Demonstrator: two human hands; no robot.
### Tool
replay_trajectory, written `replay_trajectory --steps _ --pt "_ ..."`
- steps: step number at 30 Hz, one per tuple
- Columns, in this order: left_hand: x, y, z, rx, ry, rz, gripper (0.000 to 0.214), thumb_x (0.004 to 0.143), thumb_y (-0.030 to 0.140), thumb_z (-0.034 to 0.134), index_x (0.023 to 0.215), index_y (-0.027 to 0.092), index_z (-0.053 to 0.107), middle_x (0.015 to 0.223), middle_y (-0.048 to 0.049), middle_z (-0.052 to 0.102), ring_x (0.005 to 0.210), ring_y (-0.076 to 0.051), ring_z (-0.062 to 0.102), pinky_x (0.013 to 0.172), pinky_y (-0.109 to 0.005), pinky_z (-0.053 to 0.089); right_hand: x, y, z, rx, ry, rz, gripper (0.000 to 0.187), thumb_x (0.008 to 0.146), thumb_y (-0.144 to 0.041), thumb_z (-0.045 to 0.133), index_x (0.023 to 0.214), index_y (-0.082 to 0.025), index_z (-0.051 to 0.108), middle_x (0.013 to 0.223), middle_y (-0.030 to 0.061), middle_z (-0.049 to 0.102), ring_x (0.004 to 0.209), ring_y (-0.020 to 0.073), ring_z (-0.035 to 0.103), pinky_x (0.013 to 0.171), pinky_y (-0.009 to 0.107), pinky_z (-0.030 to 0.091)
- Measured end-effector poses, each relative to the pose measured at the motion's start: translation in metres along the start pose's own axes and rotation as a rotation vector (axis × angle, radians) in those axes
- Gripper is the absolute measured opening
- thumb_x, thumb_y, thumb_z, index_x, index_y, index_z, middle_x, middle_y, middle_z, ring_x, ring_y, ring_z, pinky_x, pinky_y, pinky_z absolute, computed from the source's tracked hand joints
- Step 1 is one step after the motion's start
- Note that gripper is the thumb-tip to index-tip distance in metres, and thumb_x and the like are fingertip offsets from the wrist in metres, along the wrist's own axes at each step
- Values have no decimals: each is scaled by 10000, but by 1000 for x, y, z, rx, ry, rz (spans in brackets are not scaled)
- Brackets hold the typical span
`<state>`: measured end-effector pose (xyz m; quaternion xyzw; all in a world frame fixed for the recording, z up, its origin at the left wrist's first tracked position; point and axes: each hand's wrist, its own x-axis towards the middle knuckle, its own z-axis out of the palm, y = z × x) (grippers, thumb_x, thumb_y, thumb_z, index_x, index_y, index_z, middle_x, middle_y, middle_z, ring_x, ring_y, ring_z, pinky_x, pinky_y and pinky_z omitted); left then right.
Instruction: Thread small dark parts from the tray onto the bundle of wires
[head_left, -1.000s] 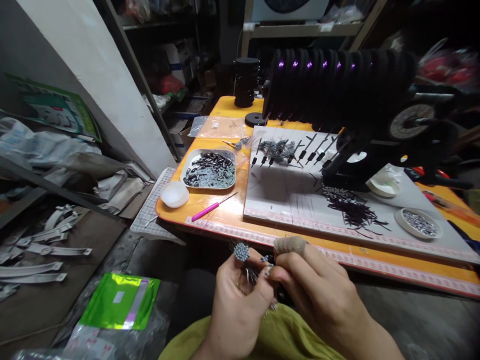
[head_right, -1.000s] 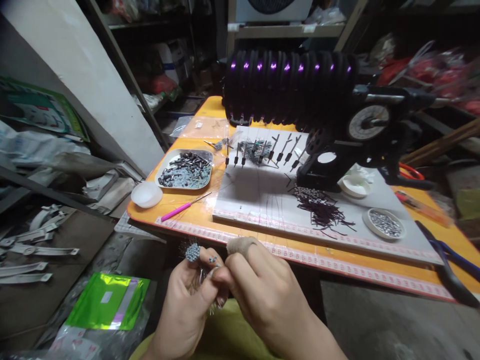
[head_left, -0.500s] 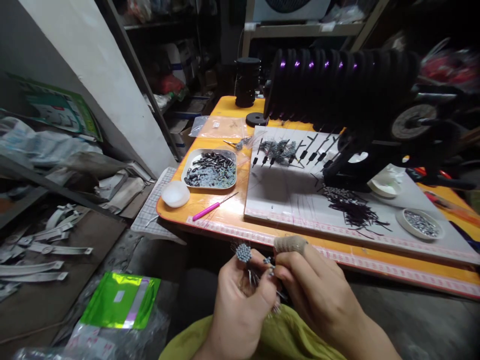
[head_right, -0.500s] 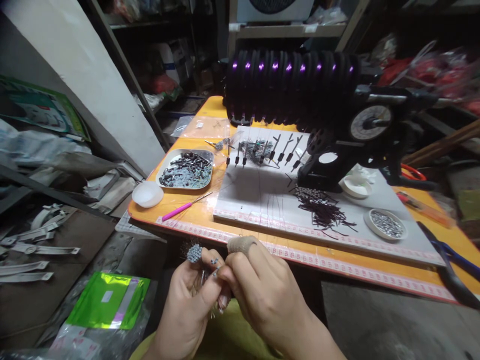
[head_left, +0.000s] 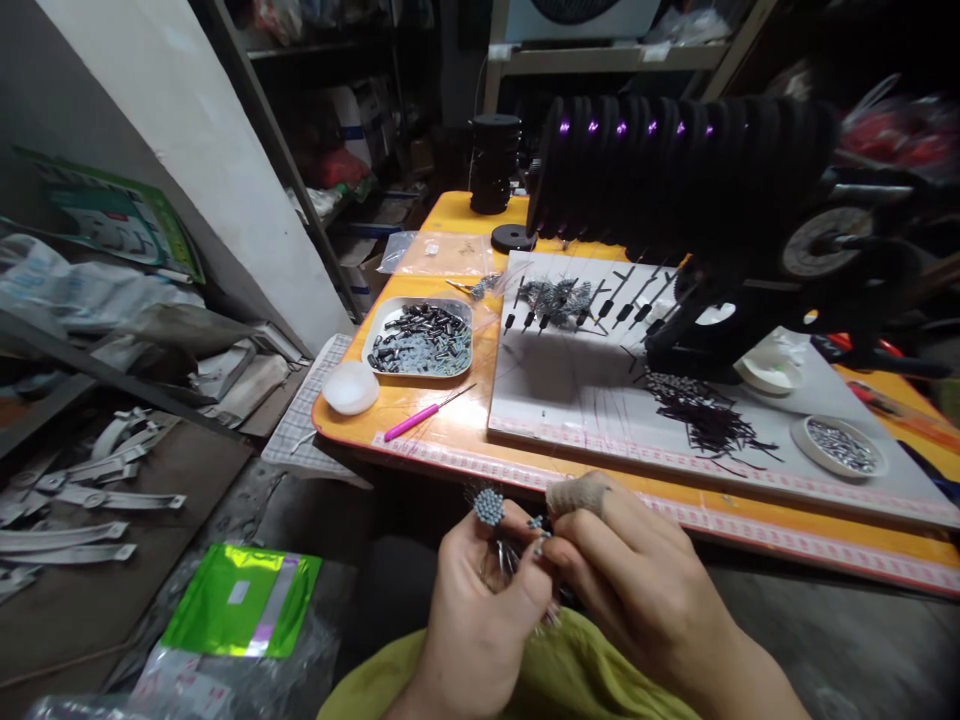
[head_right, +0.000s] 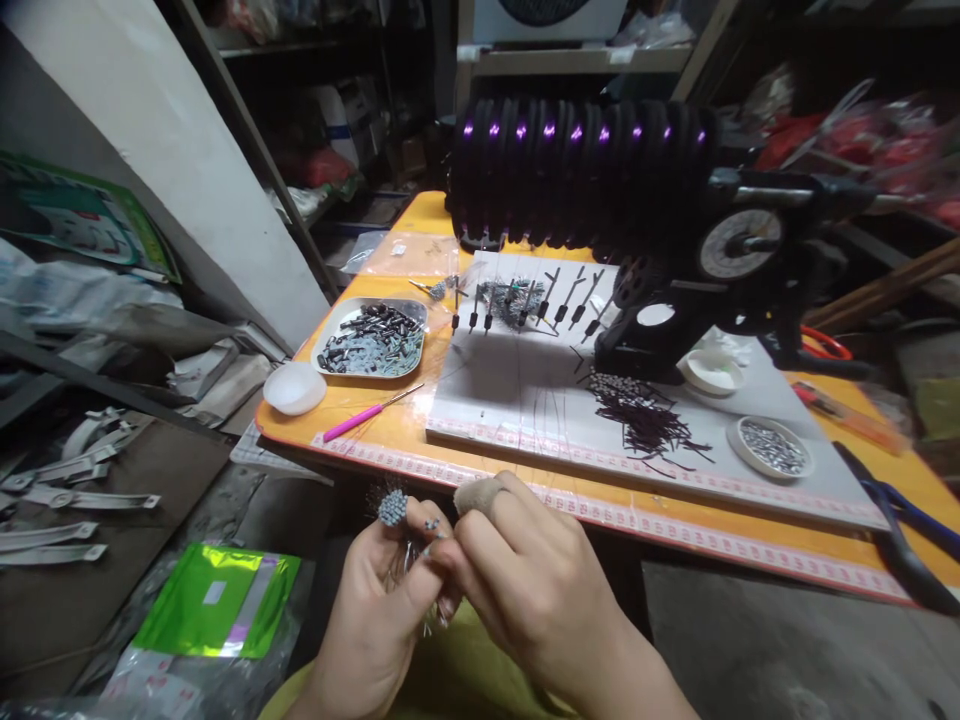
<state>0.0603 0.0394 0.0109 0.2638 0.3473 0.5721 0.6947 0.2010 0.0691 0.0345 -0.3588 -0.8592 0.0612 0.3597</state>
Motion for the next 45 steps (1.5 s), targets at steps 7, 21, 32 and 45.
replay_trajectory --steps 7,21,32,45 --pt "0 3 1 39 81 39 227 811 323 748 795 158 593 681 21 580 521 -63 500 501 -180 423 -3 -2 -5 157 -18 115 116 936 -159 493 1049 -170 517 813 31 575 683 148 534 594 246 446" --pt "2 -2 -4 109 5 55 207 853 318 701 808 173 561 710 31 522 571 -75 455 535 -200 393 6 2 -11 62 -161 64 127 957 -136 416 873 -187 496 728 18 512 653 170 472 558 278 352" --pt "3 -3 -7 138 -6 63 198 877 323 674 831 179 545 744 31 491 617 -82 427 545 -200 370 10 4 -10 169 -255 70 147 932 -107 422 824 -181 489 745 23 506 674 166 463 591 290 345" --pt "11 9 -8 -22 139 34 197 843 279 716 789 165 564 652 24 586 560 -90 538 538 -218 435 39 58 -6 -360 -58 165 172 948 -227 564 986 -163 719 937 98 661 847 244 557 715 356 475"
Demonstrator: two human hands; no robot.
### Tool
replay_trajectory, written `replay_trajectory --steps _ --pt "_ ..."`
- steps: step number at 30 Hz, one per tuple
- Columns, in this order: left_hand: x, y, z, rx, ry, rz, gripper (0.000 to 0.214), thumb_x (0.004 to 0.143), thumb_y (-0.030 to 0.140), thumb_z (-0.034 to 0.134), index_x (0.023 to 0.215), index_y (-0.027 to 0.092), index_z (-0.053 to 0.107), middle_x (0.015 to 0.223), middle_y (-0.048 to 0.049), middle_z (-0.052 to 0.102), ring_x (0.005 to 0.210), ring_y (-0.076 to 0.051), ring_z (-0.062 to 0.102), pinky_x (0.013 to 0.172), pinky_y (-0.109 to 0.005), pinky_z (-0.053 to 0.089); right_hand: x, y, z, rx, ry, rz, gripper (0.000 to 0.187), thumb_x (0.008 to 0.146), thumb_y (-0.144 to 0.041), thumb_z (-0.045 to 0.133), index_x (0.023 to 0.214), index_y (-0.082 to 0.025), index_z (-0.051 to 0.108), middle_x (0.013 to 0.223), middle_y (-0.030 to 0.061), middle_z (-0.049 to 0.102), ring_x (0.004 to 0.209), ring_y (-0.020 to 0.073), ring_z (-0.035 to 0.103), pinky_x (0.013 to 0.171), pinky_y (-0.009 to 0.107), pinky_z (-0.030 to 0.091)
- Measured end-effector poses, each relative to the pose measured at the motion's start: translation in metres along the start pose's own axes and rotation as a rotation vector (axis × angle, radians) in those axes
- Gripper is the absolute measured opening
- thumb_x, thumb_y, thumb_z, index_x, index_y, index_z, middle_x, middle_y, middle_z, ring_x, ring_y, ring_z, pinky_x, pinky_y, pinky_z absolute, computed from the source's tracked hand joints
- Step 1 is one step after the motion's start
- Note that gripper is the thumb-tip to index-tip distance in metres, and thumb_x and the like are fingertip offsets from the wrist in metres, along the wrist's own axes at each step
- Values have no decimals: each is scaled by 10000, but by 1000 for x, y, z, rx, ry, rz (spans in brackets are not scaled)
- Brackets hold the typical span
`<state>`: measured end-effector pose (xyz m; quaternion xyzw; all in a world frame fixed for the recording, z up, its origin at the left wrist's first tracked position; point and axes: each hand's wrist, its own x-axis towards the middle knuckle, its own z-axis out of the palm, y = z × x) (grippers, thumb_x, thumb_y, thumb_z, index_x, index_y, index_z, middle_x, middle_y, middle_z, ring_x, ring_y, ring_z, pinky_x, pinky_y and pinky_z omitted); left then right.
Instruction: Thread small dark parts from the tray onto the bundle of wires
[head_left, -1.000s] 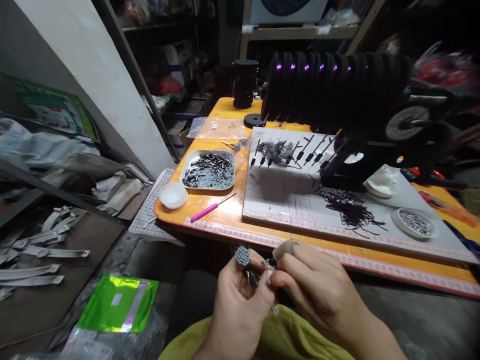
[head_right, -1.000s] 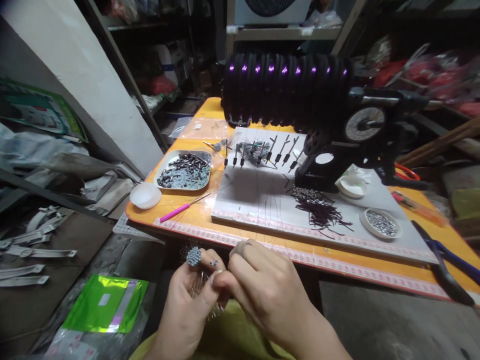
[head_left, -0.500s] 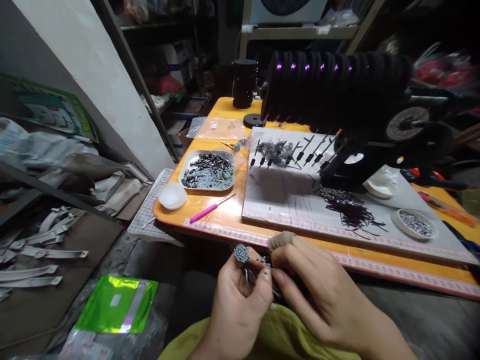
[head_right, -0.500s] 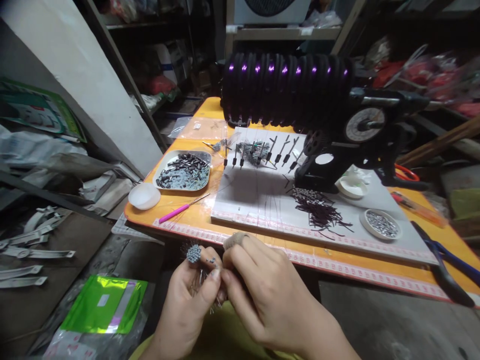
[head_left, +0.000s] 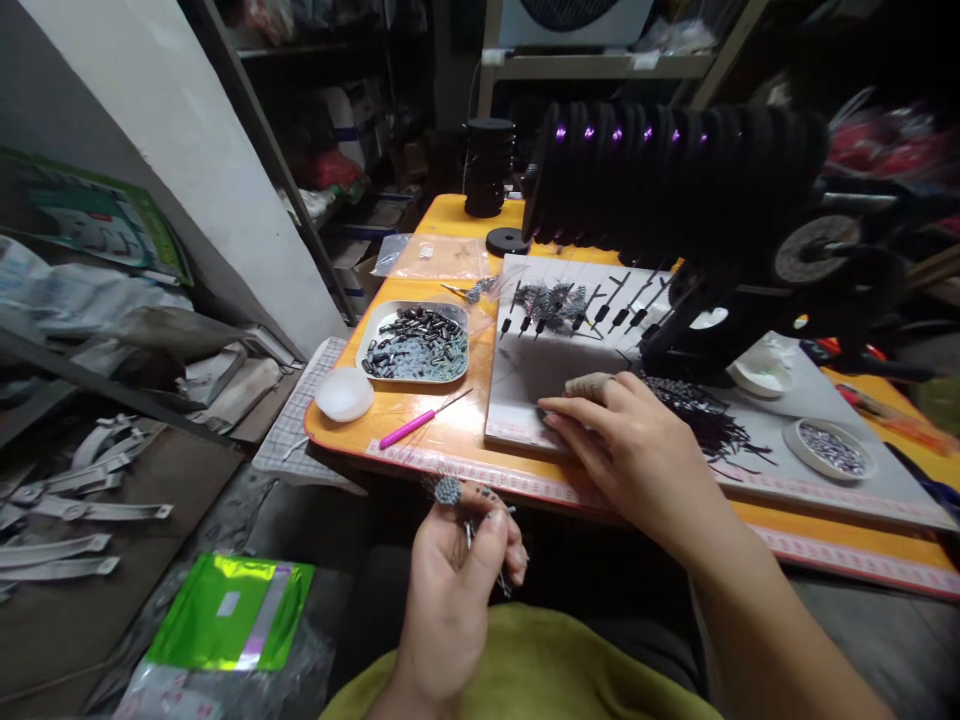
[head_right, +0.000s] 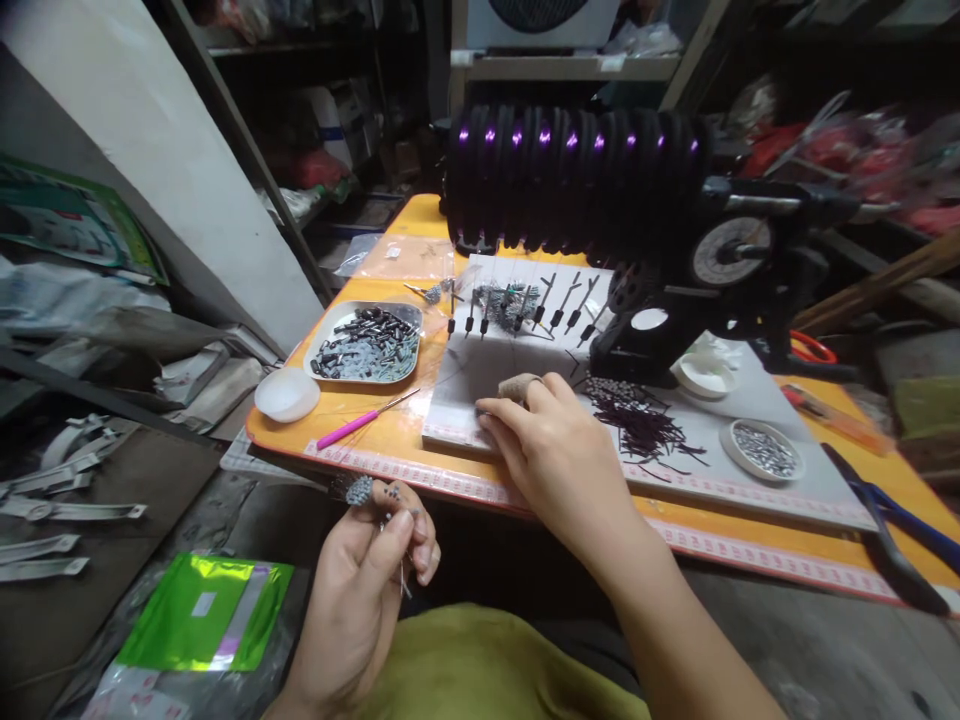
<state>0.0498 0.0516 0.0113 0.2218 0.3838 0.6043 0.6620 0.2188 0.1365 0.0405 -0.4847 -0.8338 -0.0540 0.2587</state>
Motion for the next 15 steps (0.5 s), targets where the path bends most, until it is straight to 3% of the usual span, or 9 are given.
replay_trajectory --steps 4,10,15 --pt "4 6 -1 -15 14 13 157 853 280 705 818 162 609 701 7 624 587 -101 566 557 -236 466 4 4 8 30 -5 -1 119 917 -206 613 884 -179 724 879 72 666 803 229 561 688 345 480" --pt "6 2 -3 -19 2 19 151 853 285 707 854 156 626 696 2 632 580 -99 576 540 -221 478 1 -5 4 107 21 -1 59 914 -146 587 903 -145 646 897 79 622 836 221 585 715 335 483" --pt "4 0 -2 53 50 39 191 817 297 746 867 152 632 703 7 632 578 -84 556 539 -196 465 -18 -27 -8 391 81 86 111 928 -100 555 961 -197 598 895 27 605 749 125 592 677 234 469"
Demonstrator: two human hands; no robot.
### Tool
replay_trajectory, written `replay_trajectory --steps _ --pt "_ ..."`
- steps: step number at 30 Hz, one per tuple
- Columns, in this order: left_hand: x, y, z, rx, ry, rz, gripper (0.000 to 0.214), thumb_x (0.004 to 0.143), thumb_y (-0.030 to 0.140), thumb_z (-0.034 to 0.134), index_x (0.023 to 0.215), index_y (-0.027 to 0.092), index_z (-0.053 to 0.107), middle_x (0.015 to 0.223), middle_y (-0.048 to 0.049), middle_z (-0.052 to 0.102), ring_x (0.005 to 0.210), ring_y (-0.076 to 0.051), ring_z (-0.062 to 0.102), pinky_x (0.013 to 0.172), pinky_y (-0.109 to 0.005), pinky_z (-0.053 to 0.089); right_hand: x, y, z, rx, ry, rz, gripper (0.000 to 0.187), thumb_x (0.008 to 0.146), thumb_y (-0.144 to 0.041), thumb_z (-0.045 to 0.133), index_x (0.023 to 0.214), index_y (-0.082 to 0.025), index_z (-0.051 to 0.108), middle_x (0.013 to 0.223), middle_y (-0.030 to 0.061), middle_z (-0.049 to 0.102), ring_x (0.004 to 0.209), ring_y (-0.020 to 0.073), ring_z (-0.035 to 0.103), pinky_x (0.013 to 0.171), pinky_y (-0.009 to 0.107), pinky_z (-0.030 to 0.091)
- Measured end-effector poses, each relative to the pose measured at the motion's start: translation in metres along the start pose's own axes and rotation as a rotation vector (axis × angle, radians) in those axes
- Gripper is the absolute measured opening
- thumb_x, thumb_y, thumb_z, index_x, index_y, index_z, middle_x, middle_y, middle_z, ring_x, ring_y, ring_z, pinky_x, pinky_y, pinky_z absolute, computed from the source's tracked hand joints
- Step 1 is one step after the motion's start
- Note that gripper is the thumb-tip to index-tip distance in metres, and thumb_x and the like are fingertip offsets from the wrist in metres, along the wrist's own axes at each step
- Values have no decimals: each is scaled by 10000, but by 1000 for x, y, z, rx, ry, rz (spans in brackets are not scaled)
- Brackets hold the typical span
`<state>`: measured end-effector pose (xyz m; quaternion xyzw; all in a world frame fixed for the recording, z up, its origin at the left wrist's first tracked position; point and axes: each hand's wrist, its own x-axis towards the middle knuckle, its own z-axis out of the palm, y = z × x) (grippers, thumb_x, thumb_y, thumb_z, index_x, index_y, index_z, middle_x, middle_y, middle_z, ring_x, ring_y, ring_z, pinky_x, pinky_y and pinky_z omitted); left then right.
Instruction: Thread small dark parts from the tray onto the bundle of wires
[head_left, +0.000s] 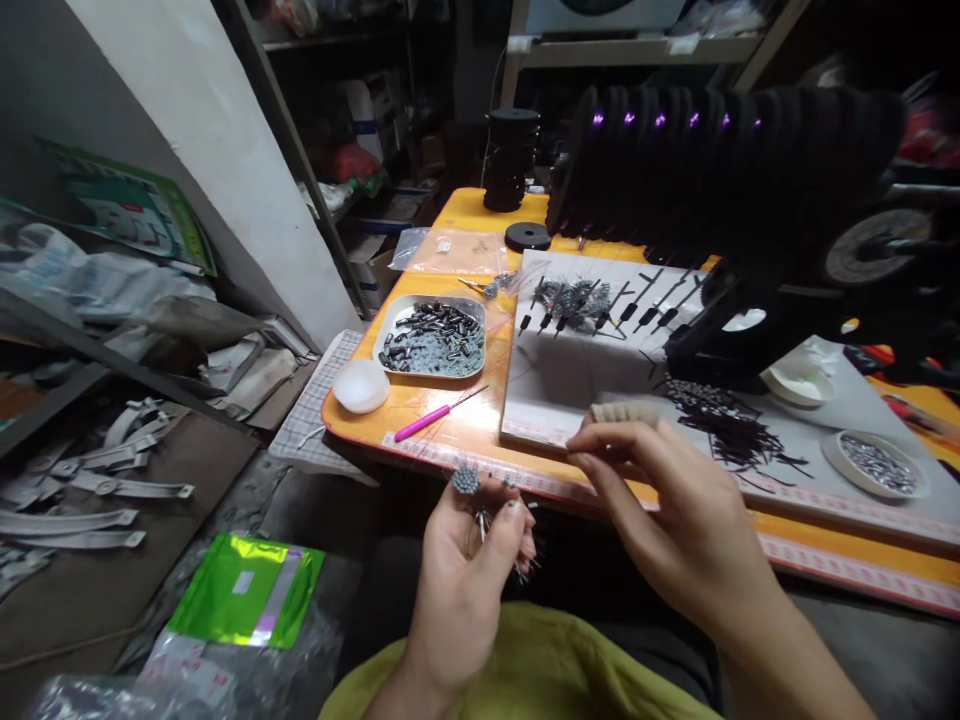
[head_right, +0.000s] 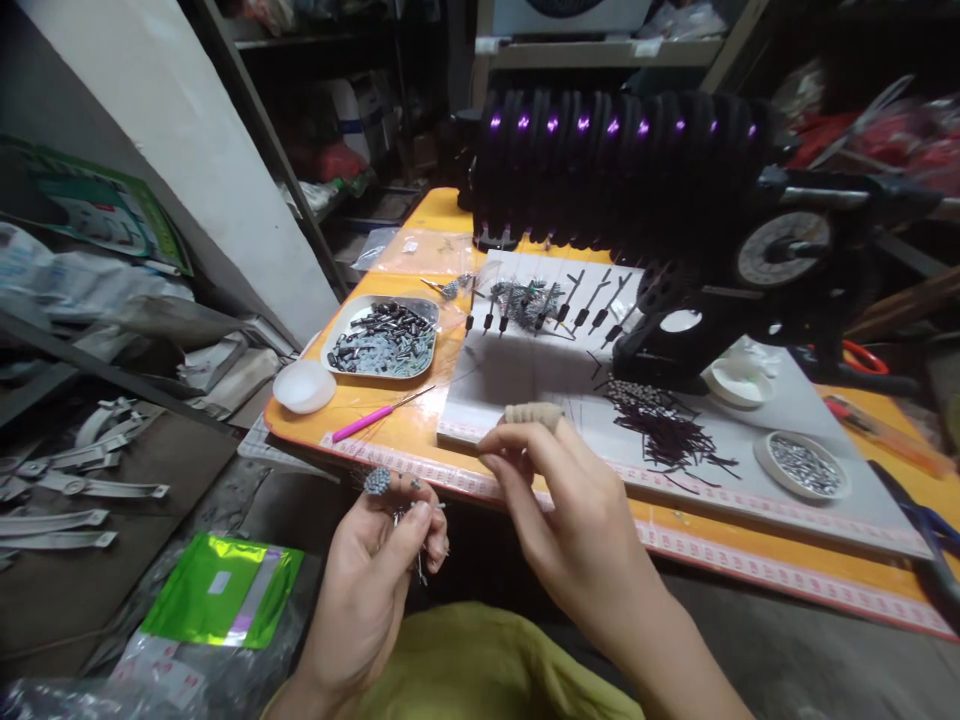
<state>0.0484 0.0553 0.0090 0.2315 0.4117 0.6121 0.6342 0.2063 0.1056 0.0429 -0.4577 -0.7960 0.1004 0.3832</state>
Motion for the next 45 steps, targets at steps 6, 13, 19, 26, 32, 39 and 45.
replay_trajectory --steps 6,13,19,26,32,39,45 --pt "-3 1 0 140 -43 42 181 870 332 683 891 162 624 704 19 596 570 -77 514 560 -202 456 -28 -18 1 341 -74 134 163 951 -105 518 1029 -237 575 938 15 628 875 129 621 744 215 498" --pt "-8 3 3 125 -38 95 156 840 297 717 803 178 624 631 51 552 528 -62 455 507 -174 403 -30 -25 5 373 -44 134 160 940 -103 550 1017 -238 589 939 8 642 865 118 637 766 200 510" --pt "-8 3 9 144 -76 140 173 832 290 725 756 176 620 608 49 529 544 -76 448 521 -191 395 -31 -33 10 297 53 46 227 900 -42 577 1026 -229 605 878 -4 661 757 98 645 687 181 508" --pt "-15 -7 14 -52 -52 30 189 822 309 743 823 174 611 639 54 544 511 -48 436 495 -167 387 -32 -37 16 102 216 -74 242 867 -7 604 1031 -185 618 828 8 666 691 102 638 646 191 520" --pt "-16 -7 19 -156 -9 6 218 812 310 754 778 158 601 554 66 511 462 -40 414 465 -159 367 -36 -35 18 157 210 -11 275 853 -8 627 1047 -202 625 862 23 691 740 130 672 671 216 546" --pt "-17 -2 21 -144 20 -13 255 733 315 818 726 145 628 528 61 495 456 -38 382 459 -158 334 -39 -35 14 354 151 120 251 868 -43 624 1030 -234 642 863 19 689 734 136 677 646 213 560" --pt "-11 -4 12 -79 -14 19 187 786 279 772 745 164 630 538 74 476 444 -37 373 451 -152 343 -35 -33 8 555 42 236 171 917 -96 588 982 -242 650 873 4 676 717 112 669 636 192 561"
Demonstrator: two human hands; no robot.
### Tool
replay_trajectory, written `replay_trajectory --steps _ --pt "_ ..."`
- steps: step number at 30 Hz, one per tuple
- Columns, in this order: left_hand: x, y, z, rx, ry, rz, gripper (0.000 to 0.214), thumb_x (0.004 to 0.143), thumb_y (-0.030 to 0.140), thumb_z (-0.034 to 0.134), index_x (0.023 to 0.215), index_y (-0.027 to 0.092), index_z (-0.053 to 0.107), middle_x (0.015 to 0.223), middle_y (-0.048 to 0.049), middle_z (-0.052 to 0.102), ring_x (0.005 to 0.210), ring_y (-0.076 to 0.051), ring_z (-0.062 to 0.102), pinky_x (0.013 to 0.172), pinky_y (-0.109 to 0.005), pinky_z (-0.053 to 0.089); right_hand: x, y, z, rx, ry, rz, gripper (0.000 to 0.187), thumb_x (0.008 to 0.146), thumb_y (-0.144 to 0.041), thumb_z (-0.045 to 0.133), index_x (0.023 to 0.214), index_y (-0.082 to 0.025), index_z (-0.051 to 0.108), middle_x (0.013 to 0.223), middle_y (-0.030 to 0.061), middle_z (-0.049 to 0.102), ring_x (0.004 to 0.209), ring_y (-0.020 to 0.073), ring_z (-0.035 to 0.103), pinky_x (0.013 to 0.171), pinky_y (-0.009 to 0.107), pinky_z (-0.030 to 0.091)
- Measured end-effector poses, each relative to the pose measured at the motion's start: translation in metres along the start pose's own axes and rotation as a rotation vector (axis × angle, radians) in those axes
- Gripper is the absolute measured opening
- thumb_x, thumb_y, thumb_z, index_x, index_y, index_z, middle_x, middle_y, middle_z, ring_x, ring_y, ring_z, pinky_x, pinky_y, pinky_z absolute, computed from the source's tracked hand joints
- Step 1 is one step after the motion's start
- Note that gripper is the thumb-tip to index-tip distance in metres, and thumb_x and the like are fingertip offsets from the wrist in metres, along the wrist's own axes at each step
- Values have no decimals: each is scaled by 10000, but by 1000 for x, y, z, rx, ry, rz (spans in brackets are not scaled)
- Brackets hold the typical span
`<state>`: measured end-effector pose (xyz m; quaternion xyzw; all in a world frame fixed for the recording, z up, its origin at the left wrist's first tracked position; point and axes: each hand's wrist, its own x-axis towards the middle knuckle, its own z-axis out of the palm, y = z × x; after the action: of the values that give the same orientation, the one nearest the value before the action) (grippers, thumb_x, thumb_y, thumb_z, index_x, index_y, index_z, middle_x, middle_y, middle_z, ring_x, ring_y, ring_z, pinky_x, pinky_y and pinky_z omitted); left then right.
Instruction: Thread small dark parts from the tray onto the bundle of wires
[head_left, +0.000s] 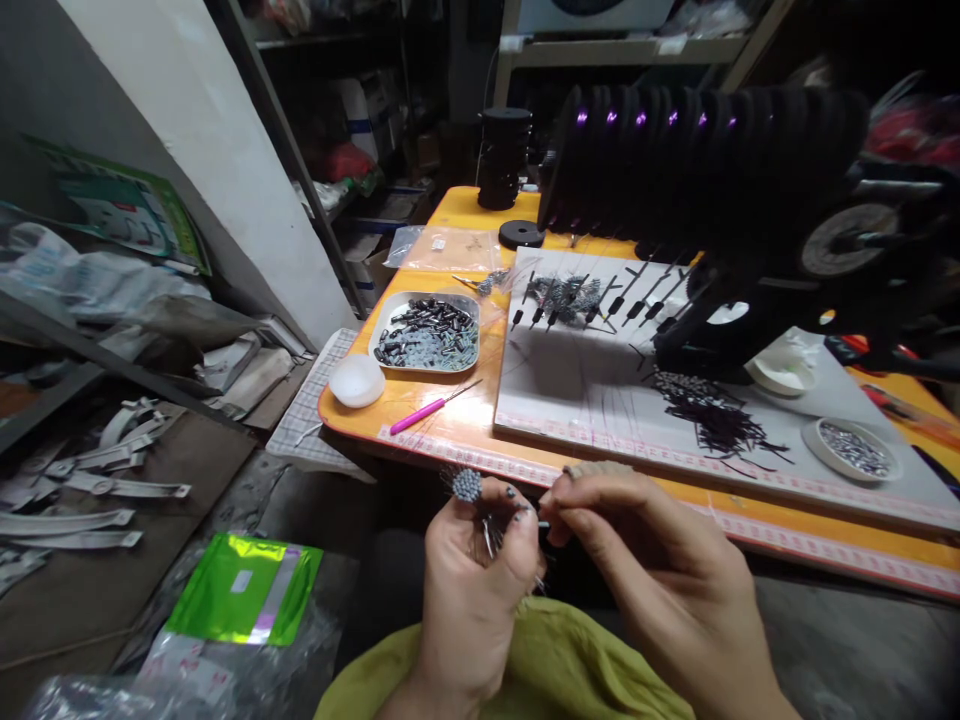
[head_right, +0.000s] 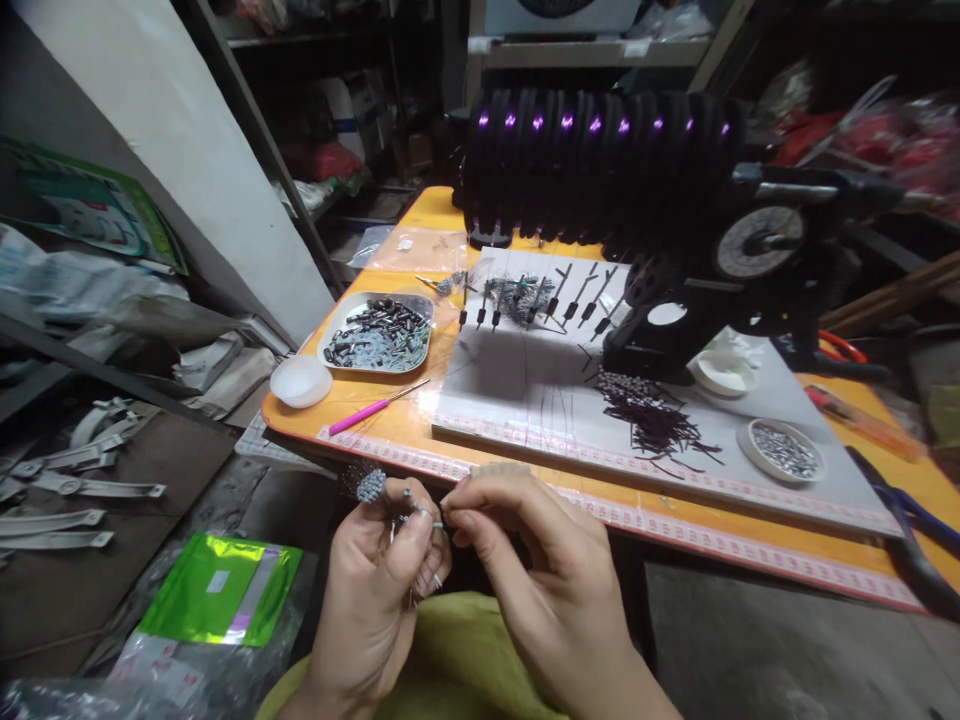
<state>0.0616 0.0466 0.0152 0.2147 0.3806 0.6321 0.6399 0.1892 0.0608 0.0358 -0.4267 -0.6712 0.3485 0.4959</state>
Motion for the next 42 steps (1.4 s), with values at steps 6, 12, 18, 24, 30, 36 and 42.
replay_trajectory --steps 6,12,18,24,30,36,42 --pt "2 -6 -3 24 -5 68 147 783 275 772 763 176 664 555 62 476 453 -45 374 431 -155 326 -5 1 -1 -112 32 -76 236 881 -69 629 1016 -259 661 920 7 703 823 133 688 728 209 564" --pt "-2 -5 3 -17 -16 56 126 755 273 798 782 194 704 628 41 555 520 -63 456 547 -177 449 -6 2 4 -201 97 -131 233 858 -55 641 1006 -235 648 859 18 707 758 148 689 664 229 565" --pt "-6 0 14 -126 45 -69 240 676 298 857 784 173 683 666 18 626 526 -60 498 509 -161 418 -9 5 8 -256 190 -173 270 833 -52 681 1028 -238 662 853 10 719 739 140 687 668 227 562" --pt "-7 6 19 -180 77 -113 277 687 306 851 745 144 634 514 74 508 399 -8 356 431 -145 314 -12 6 9 -305 205 -234 312 812 -23 693 1047 -224 656 875 18 724 751 138 696 675 216 573" --pt "-7 7 18 -138 67 -118 307 652 307 875 732 138 631 541 65 531 407 -9 384 427 -141 308 -11 7 10 -163 172 -124 237 847 -58 657 1013 -227 666 875 48 716 790 183 702 650 264 594" --pt "-7 5 17 -163 53 -122 277 700 318 840 731 145 626 484 91 445 400 -14 342 439 -161 312 -14 9 10 -116 172 -107 255 841 -42 655 1017 -225 670 892 58 721 762 188 706 637 277 605" --pt "-6 6 18 -173 67 -113 275 689 304 851 740 142 633 494 86 468 400 -9 348 434 -152 315 -14 10 10 -119 158 -116 285 840 -35 656 1043 -235 664 927 46 713 740 164 705 672 258 603"
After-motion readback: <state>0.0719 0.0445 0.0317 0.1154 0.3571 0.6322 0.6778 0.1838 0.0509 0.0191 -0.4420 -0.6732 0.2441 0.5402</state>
